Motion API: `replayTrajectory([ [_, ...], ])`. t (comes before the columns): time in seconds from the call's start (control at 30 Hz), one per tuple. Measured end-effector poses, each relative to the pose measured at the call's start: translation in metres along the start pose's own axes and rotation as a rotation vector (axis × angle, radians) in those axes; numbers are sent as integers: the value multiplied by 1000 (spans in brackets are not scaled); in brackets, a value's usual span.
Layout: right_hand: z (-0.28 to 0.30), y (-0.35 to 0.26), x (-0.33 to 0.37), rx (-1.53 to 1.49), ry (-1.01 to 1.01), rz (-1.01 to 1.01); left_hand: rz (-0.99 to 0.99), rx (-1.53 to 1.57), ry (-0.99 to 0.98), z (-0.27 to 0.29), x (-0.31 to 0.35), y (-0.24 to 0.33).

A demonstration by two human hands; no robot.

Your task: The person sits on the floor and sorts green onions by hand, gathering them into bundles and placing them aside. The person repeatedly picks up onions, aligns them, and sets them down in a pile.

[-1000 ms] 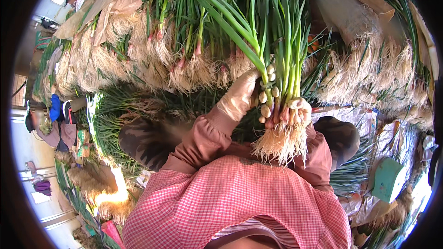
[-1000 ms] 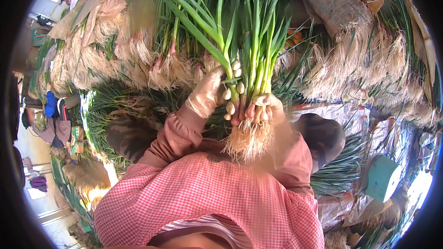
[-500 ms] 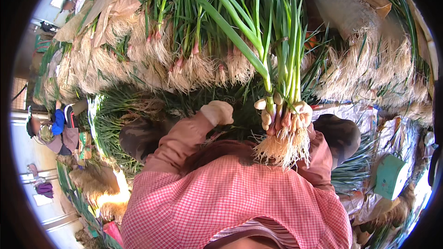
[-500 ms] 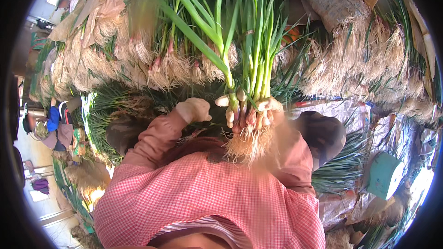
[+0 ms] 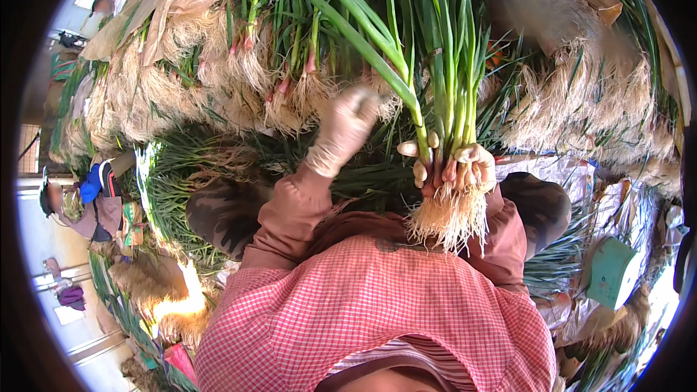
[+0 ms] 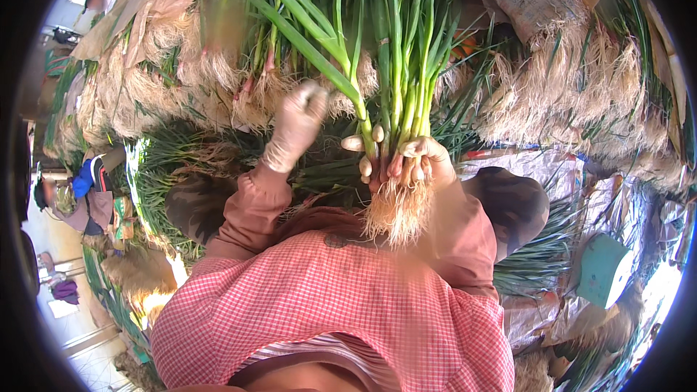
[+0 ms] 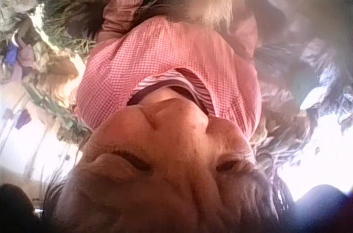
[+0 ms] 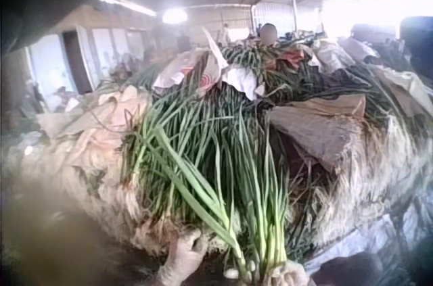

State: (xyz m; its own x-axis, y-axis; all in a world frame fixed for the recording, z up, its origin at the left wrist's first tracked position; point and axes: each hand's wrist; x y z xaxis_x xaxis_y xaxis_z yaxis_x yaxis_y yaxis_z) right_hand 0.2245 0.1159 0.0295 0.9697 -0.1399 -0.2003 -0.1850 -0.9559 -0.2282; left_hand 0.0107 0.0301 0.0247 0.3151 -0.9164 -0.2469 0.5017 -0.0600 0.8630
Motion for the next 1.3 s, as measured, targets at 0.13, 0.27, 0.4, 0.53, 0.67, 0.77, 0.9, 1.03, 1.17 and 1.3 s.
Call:
replayTrajectory([
  [0.13, 4, 0, -5, -16, -149, 29, 451, -830, -962, 24, 11, 8],
  [0.27, 12, 6, -12, 165, -68, 24, 324, -530, -521, 23, 14, 43],
  [0.4, 16, 10, -12, 430, 83, 7, 20, -464, -418, 4, -5, 43],
  [0.53, 8, 5, -17, 643, 279, -29, 104, -475, -496, -20, -13, 48],
  [0.67, -2, 2, -9, 584, 489, -99, -196, -604, -453, -11, -16, 81],
  [0.77, 5, 2, 21, 476, 369, 84, 1, -237, 351, 36, -39, 73],
  [0.9, 49, -32, 46, 391, -18, 222, 263, -330, 387, 93, -44, 17],
  [1.03, 78, -49, 24, 327, 251, 307, 174, -911, 107, 85, -72, -4],
  [1.17, 55, -25, -11, 114, 149, 105, 85, -1027, 535, 103, -79, 23],
  [1.3, 33, -9, -35, 251, 205, 89, -116, -956, 638, 116, -48, 27],
])
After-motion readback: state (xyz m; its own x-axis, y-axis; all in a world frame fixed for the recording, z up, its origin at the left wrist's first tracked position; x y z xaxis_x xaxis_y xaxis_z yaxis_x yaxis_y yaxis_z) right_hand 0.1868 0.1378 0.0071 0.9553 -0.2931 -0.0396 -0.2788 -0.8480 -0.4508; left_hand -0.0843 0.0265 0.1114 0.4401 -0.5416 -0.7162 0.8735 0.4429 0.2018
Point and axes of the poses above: each hand's wrist, its own x-axis away from the middle knuckle, its own z-axis out of the back of the hand, y = z × x, and after that the axes turned 10 degrees about -y, right-handed
